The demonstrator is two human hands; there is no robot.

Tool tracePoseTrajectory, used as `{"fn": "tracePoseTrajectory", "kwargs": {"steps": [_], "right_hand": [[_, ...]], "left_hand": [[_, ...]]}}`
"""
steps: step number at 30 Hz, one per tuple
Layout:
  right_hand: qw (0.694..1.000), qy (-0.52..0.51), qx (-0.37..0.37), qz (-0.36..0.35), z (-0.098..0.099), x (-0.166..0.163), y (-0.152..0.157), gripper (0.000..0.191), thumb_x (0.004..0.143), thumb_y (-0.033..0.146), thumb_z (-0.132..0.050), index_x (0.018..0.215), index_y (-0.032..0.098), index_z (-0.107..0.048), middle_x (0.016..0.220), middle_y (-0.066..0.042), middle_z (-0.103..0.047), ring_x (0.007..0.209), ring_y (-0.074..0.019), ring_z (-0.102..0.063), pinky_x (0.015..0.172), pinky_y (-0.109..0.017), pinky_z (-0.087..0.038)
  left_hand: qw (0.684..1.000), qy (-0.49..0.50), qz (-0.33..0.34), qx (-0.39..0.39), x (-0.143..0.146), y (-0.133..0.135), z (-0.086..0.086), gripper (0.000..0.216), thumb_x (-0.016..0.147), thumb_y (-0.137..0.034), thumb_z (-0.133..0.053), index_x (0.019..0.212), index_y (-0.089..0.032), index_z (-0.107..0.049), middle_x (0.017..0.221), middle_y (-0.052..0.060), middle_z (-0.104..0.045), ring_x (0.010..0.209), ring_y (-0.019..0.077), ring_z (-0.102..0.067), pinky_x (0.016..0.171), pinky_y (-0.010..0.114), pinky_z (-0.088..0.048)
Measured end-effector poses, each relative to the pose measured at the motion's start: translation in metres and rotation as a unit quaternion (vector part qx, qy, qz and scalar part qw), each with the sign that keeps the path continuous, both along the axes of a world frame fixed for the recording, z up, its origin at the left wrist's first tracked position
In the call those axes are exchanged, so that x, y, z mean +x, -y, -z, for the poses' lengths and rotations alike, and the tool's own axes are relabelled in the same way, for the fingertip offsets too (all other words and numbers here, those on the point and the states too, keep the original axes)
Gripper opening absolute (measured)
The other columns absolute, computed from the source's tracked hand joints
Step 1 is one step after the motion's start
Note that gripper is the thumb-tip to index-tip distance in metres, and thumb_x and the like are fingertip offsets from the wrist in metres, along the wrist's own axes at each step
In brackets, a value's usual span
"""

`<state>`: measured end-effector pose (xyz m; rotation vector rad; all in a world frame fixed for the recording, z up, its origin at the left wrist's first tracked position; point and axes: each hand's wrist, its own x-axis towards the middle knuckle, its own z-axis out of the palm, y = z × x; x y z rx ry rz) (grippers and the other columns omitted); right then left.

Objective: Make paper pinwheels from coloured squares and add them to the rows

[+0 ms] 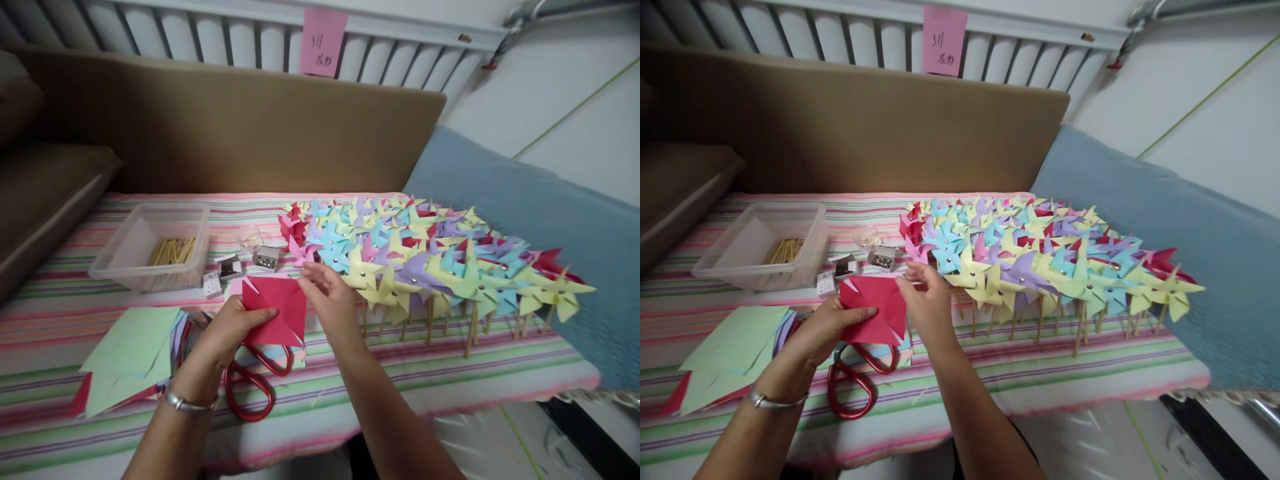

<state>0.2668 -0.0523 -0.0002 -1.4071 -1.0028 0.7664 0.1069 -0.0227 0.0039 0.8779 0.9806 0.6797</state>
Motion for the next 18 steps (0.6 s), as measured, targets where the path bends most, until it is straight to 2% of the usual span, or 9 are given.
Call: {"fn": "tracePoseTrajectory", "kwargs": {"steps": [2,5,8,10,11,13,15,16,18], "right_hand": [[0.991,0.123,0.045,-0.003,-0.006,0.000,0.002,0.032,0.077,0.029,-0.064,0.108,0.020,-0.063,0.110,-0.008,-0.064,0.103,-0.0210,-0.058,0.093,-0.037,-0.044],[0.948,0.300,0.073,-0.070,-0.016,-0.002,0.007,0.036,0.073,0.024,-0.069,0.108,0.023,-0.064,0.117,-0.007,-0.061,0.114,-0.0225,-0.051,0.102,-0.039,-0.036],[0.918,0.365,0.048,-0.146,-0.023,-0.003,0.009,0.023,0.071,0.022,-0.073,0.094,0.022,-0.068,0.097,-0.004,-0.067,0.099,-0.0212,-0.056,0.096,-0.038,-0.038],[0.920,0.355,0.038,-0.163,-0.025,-0.002,0.009,0.005,0.073,0.021,-0.072,0.077,0.021,-0.068,0.078,-0.001,-0.066,0.085,-0.0185,-0.058,0.087,-0.035,-0.042],[0.927,0.340,0.042,-0.154,-0.026,-0.001,0.008,0.005,0.074,0.020,-0.071,0.072,0.020,-0.067,0.074,0.000,-0.064,0.081,-0.0174,-0.058,0.083,-0.033,-0.043],[0.945,0.304,0.077,-0.096,-0.026,0.002,0.007,0.006,0.077,0.018,-0.068,0.072,0.020,-0.065,0.073,0.000,-0.063,0.078,-0.0167,-0.059,0.078,-0.032,-0.045],[0.948,0.281,0.148,-0.010,-0.025,0.005,0.006,0.005,0.079,0.018,-0.066,0.075,0.020,-0.065,0.077,-0.001,-0.063,0.080,-0.0172,-0.059,0.078,-0.033,-0.047],[0.940,0.279,0.192,0.028,-0.024,0.006,0.006,0.005,0.080,0.017,-0.064,0.077,0.021,-0.065,0.079,-0.002,-0.064,0.082,-0.0178,-0.059,0.080,-0.035,-0.047],[0.913,0.291,0.277,0.074,-0.020,0.008,0.006,0.009,0.080,0.013,-0.062,0.080,0.022,-0.065,0.084,-0.003,-0.065,0.087,-0.0193,-0.060,0.086,-0.039,-0.047]], "left_hand": [[1.000,-0.012,0.005,0.022,0.000,0.000,0.000,0.027,0.056,-0.021,-0.081,0.080,-0.015,-0.072,0.070,0.006,-0.073,0.066,0.0197,-0.066,0.069,0.031,-0.051],[0.993,-0.061,0.041,0.094,0.004,0.001,0.001,0.012,0.061,-0.020,-0.074,0.071,-0.015,-0.071,0.063,0.002,-0.069,0.062,0.0192,-0.063,0.065,0.030,-0.049],[0.963,-0.144,0.089,0.209,0.009,0.004,0.004,0.006,0.067,-0.017,-0.063,0.062,-0.016,-0.067,0.057,0.000,-0.064,0.058,0.0183,-0.059,0.061,0.029,-0.046],[0.930,-0.196,0.083,0.300,0.011,0.005,0.004,0.008,0.070,-0.017,-0.061,0.064,-0.017,-0.066,0.062,0.002,-0.064,0.064,0.0195,-0.059,0.066,0.031,-0.046],[0.911,-0.214,0.061,0.347,0.011,0.006,0.004,0.006,0.070,-0.018,-0.062,0.070,-0.018,-0.068,0.070,0.003,-0.066,0.072,0.0210,-0.061,0.072,0.033,-0.047],[0.873,-0.232,-0.020,0.428,0.008,0.007,0.001,0.021,0.069,-0.021,-0.067,0.090,-0.020,-0.070,0.094,0.006,-0.069,0.094,0.0244,-0.060,0.087,0.036,-0.043],[0.854,-0.226,-0.132,0.450,0.002,0.008,-0.004,0.037,0.069,-0.027,-0.070,0.105,-0.023,-0.067,0.113,0.007,-0.065,0.108,0.0257,-0.055,0.096,0.039,-0.039],[0.859,-0.212,-0.184,0.428,-0.002,0.008,-0.006,0.037,0.070,-0.030,-0.070,0.106,-0.022,-0.066,0.113,0.007,-0.065,0.108,0.0257,-0.056,0.096,0.039,-0.039],[0.912,-0.143,-0.220,0.315,-0.009,0.008,-0.010,0.028,0.075,-0.040,-0.066,0.092,-0.018,-0.069,0.096,0.009,-0.070,0.089,0.0241,-0.063,0.084,0.037,-0.047]]}}
